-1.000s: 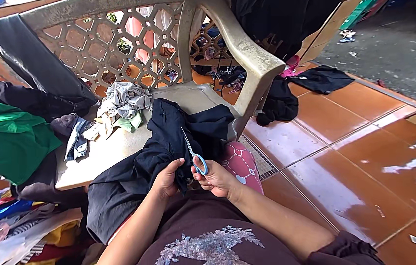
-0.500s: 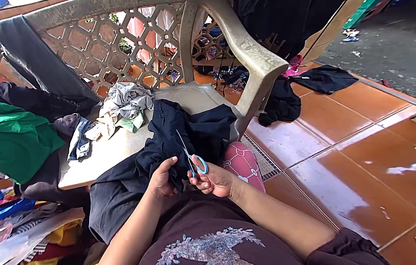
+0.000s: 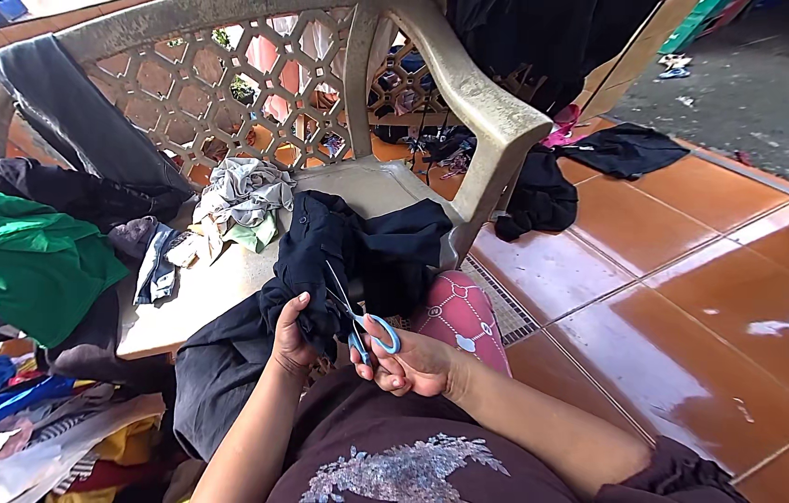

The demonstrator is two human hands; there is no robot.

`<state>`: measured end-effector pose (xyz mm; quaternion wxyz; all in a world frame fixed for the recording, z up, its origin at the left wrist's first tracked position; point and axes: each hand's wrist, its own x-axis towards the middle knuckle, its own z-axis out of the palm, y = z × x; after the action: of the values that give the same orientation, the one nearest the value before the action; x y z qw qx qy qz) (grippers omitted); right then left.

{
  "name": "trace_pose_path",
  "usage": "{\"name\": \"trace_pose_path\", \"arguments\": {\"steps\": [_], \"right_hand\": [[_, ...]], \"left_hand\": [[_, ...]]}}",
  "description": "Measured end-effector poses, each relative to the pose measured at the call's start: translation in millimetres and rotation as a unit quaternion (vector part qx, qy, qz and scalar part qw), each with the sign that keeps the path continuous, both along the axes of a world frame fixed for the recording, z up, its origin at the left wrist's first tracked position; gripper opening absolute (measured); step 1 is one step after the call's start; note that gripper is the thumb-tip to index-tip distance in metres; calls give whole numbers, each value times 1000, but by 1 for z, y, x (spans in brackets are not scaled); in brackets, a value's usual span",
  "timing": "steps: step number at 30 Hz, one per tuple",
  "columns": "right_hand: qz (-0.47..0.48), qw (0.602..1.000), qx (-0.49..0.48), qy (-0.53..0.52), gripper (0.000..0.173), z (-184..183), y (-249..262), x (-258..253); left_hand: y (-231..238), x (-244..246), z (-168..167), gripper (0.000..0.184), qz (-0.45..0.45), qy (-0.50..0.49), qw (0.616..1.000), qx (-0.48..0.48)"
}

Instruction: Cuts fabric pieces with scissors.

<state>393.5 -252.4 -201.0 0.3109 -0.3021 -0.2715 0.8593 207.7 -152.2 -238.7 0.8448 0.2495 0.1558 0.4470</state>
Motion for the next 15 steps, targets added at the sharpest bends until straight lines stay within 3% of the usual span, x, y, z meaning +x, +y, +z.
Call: {"name": "trace_pose_path", "arguments": {"steps": [7,15], "right_hand": [[-6,1000,-1,-24,48,-2,2,-7],[6,999,18,-46,47,3,10,-21]], "left_hand": [[9,-10,-1,29,-53,-47,997,13],[11,-11,0,35,-119,-218,968,22]]}}
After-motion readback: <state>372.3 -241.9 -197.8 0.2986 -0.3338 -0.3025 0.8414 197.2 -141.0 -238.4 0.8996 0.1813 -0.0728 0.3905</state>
